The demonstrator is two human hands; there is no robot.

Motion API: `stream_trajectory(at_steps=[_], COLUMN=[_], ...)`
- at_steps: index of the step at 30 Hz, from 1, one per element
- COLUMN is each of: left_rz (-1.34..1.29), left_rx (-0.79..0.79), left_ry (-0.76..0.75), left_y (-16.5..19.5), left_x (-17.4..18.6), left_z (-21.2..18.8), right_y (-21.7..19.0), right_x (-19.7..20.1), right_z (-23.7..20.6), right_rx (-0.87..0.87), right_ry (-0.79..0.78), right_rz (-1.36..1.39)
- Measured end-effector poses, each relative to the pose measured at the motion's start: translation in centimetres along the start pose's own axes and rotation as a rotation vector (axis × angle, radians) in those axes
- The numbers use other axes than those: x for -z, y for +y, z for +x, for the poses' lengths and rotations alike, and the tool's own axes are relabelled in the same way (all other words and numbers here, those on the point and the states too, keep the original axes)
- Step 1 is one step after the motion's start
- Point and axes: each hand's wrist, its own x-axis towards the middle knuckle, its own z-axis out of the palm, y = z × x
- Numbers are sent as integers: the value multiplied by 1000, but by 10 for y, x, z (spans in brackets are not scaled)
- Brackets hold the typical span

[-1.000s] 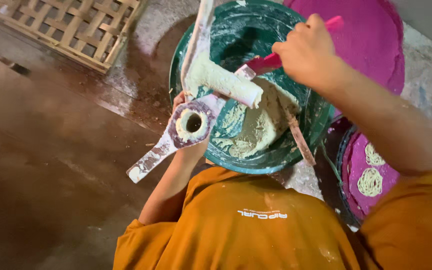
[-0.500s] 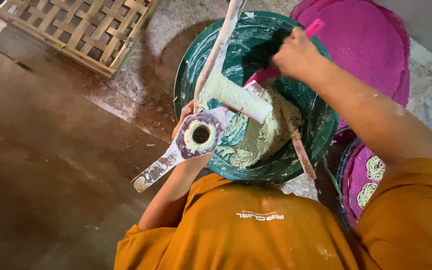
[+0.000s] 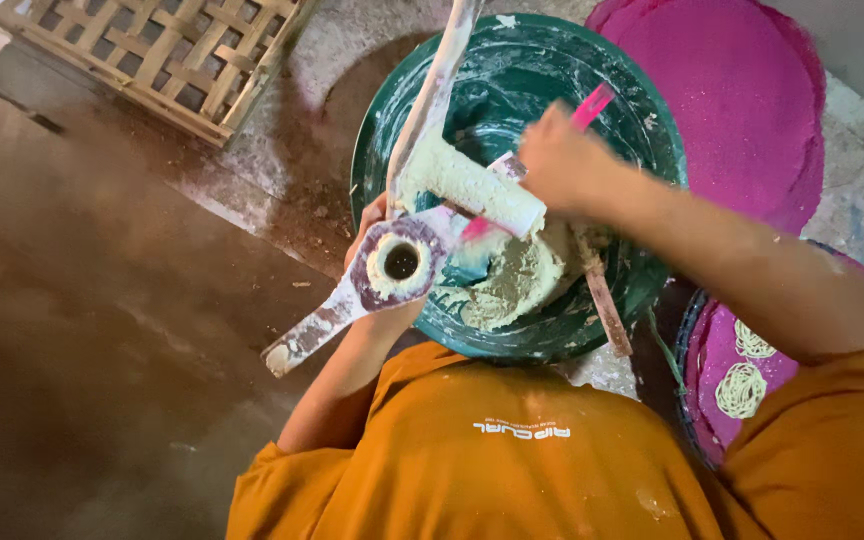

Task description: The person uses a manual dough press to extrude dough into spiral shapes onto a purple mat placed in a black tray. They repeatedly scoop dough from a green bowl, load the press, and squeeze to form noodles, then scrape the press clean with a pink spatula.

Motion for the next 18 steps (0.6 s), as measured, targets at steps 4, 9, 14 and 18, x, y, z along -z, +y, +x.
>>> stream_trajectory(at_steps=[4,9,14,18], left_rz=[-116,-4,5,6], left_rx=[36,10,-58,-101], left_ry=[2,-14,4,-22], left_y=[-1,-5,-8,-7], left_x=[-2,-2,0,1], left_z=[2,2,9,16], right_y=[25,3,26,23], right_x=[-9,-25,-25,-42], right_z=[21,33,40,68], right_rx=[-154,-20,-6,-2], right_ry=[-150,-1,-102,219], right_rz=[-265,-83,-206,-179])
